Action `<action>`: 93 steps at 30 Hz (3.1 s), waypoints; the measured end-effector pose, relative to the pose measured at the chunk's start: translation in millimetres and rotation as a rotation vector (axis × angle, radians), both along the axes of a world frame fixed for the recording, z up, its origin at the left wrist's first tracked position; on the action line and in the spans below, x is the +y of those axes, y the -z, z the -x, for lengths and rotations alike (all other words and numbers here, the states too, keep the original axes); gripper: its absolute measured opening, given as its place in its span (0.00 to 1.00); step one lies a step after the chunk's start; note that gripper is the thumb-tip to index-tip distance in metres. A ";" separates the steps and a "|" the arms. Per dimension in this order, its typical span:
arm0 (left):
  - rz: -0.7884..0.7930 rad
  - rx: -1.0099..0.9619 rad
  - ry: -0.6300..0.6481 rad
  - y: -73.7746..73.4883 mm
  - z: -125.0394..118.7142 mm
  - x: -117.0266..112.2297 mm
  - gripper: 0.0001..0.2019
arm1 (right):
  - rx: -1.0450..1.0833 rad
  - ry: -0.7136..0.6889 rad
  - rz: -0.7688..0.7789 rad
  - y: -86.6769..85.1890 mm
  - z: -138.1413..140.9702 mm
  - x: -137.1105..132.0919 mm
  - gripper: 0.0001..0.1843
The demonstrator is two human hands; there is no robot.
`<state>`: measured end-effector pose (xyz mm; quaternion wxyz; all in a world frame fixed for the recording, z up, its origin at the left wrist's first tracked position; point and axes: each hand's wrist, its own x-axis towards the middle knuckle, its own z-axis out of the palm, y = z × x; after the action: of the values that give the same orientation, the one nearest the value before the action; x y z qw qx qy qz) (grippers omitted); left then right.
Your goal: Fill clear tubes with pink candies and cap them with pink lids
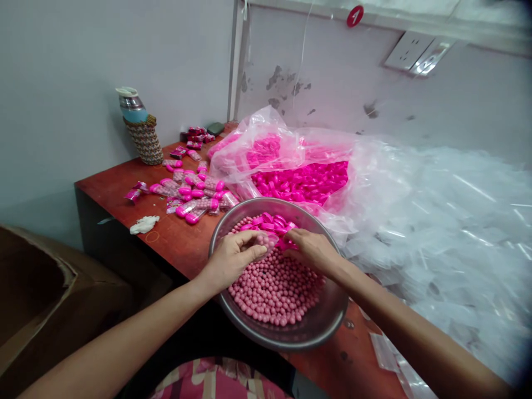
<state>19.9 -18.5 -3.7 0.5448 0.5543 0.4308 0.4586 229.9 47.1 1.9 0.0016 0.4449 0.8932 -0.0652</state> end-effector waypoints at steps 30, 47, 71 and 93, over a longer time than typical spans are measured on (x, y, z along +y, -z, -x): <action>0.058 -0.133 0.026 -8.5 -2.8 -7.6 0.12 | 1.008 0.035 0.518 -33.6 14.8 -45.0 0.19; -0.351 0.301 -0.032 -5.9 -0.9 -17.3 0.12 | 1.231 0.187 1.483 -18.6 25.8 -42.3 0.15; -0.492 0.525 -0.370 -65.6 29.6 68.6 0.22 | 0.031 0.501 0.090 -9.4 -134.8 -56.9 0.14; -0.130 0.324 0.124 -29.6 -54.6 -11.9 0.08 | 0.208 -0.082 -0.213 -31.8 -35.4 -75.3 0.14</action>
<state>74.5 -30.4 25.9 0.4585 0.6803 0.4477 0.3557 265.3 -28.2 33.7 -0.1352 0.3965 0.9079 -0.0157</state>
